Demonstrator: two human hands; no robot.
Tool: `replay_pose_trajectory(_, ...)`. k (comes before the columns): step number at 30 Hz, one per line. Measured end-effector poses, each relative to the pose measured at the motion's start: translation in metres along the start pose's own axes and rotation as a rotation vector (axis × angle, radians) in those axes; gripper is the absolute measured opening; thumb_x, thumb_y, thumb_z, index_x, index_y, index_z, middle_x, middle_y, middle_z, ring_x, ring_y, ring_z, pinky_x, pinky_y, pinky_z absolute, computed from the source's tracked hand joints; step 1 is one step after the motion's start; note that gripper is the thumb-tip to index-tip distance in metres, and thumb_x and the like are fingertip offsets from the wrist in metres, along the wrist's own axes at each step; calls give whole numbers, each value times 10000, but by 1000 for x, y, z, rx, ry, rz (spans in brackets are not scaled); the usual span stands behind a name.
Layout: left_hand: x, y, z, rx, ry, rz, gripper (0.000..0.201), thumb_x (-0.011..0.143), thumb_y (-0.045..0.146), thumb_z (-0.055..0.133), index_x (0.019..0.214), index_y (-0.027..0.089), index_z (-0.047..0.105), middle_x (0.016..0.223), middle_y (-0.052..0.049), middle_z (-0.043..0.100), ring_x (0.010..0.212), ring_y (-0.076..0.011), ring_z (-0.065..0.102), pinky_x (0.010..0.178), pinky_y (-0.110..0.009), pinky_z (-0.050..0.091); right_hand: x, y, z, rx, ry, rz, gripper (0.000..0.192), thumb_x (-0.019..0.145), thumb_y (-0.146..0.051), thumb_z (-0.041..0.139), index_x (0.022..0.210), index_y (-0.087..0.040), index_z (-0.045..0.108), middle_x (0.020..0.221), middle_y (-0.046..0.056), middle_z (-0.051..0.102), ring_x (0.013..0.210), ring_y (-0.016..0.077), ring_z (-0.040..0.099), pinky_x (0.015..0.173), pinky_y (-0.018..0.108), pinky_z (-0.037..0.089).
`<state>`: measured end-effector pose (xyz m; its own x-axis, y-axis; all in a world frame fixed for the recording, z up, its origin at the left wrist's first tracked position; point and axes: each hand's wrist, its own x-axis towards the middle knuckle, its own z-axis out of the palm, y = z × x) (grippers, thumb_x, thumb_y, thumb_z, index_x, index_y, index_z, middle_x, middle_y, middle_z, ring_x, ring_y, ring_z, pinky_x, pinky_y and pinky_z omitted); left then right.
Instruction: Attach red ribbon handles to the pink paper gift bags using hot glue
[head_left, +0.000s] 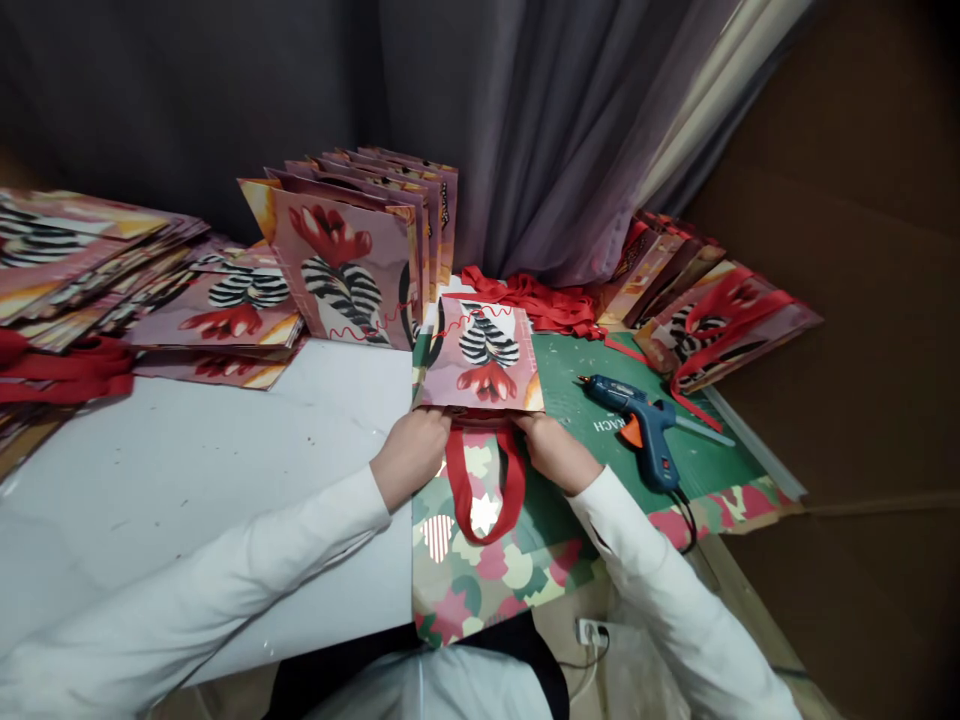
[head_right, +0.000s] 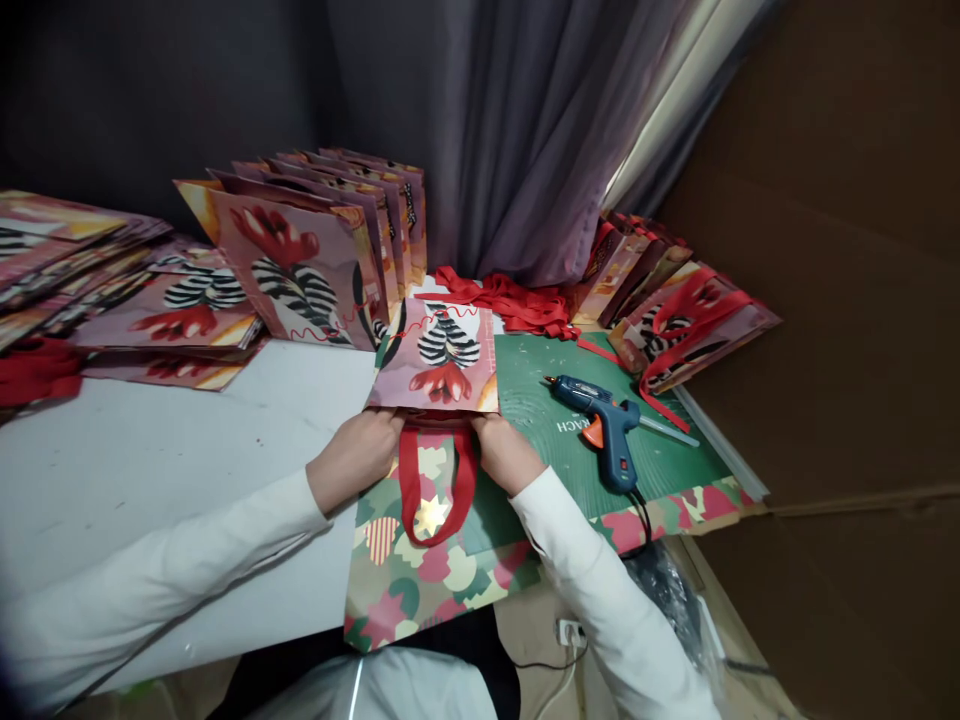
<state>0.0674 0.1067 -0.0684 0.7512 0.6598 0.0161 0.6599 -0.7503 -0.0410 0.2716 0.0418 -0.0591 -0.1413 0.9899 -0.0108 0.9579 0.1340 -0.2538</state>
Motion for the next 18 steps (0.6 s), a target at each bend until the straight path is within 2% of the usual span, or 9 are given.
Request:
replay_pose_trajectory(2, 2, 1, -4, 6, 42, -3, 318, 828, 88, 460, 1089, 54, 639, 1055, -192, 639, 983, -306, 598, 808, -397, 479, -7, -3, -3, -102, 3, 0, 454, 867, -30, 421, 1282, -162, 547, 1264, 131, 613, 1047, 222, 621, 854, 317, 460)
replay_pose_trajectory(4, 4, 2, -10, 28, 111, 4, 406, 852, 118, 460, 1241, 63, 561, 1153, -192, 602, 1045, -312, 562, 842, -408, 462, -13, -7, -1, -252, 63, 31, 443, 906, -66, 377, 1325, -126, 506, 1324, 174, 558, 1084, 262, 586, 841, 368, 443)
replay_pose_trajectory(6, 5, 2, -15, 64, 183, 48, 395, 891, 116, 416, 1258, 92, 559, 1122, -168, 613, 1004, -288, 565, 825, -397, 454, -15, -11, 2, -344, 153, 45, 468, 943, -117, 346, 1406, -114, 412, 1374, 191, 511, 1138, 287, 534, 851, 401, 411)
replay_pose_trajectory(8, 5, -2, -20, 91, 260, 112, 370, 929, 104, 348, 1181, 121, 618, 1043, -145, 640, 924, -257, 576, 788, -384, 448, -13, -9, 4, -356, 265, 45, 493, 964, -150, 334, 1456, -130, 336, 1386, 173, 511, 1184, 281, 489, 900, 412, 365)
replay_pose_trajectory(11, 3, -9, -27, 108, 423, 189, 372, 950, 102, 327, 1127, 163, 649, 1074, -128, 657, 916, -237, 576, 770, -376, 437, -4, -1, 5, -320, 451, -25, 424, 970, -153, 359, 1383, -167, 456, 1277, 110, 617, 1175, 232, 488, 979, 392, 279)
replay_pose_trajectory(14, 0, -11, -34, 164, 556, 255, 331, 937, 98, 380, 1114, 161, 652, 1007, -108, 681, 843, -217, 586, 724, -356, 439, 6, 7, 4, -301, 702, -142, 318, 952, -116, 394, 1149, -183, 635, 1039, 53, 720, 967, 183, 560, 949, 354, 283)
replay_pose_trajectory(16, -4, -5, -37, 228, 542, 220, 316, 915, 85, 410, 1114, 124, 652, 902, -108, 685, 777, -217, 591, 708, -352, 450, 10, 6, 4, -318, 836, -185, 287, 941, -101, 414, 1036, -181, 673, 899, 32, 731, 829, 166, 555, 900, 345, 300)
replay_pose_trajectory(18, -9, 5, -37, 299, 455, 77, 338, 882, 54, 424, 1147, 51, 634, 909, -152, 685, 814, -247, 614, 761, -375, 471, 12, 2, 6, -353, 883, -189, 278, 937, -94, 426, 1022, -180, 676, 840, 26, 723, 775, 160, 537, 857, 347, 301)
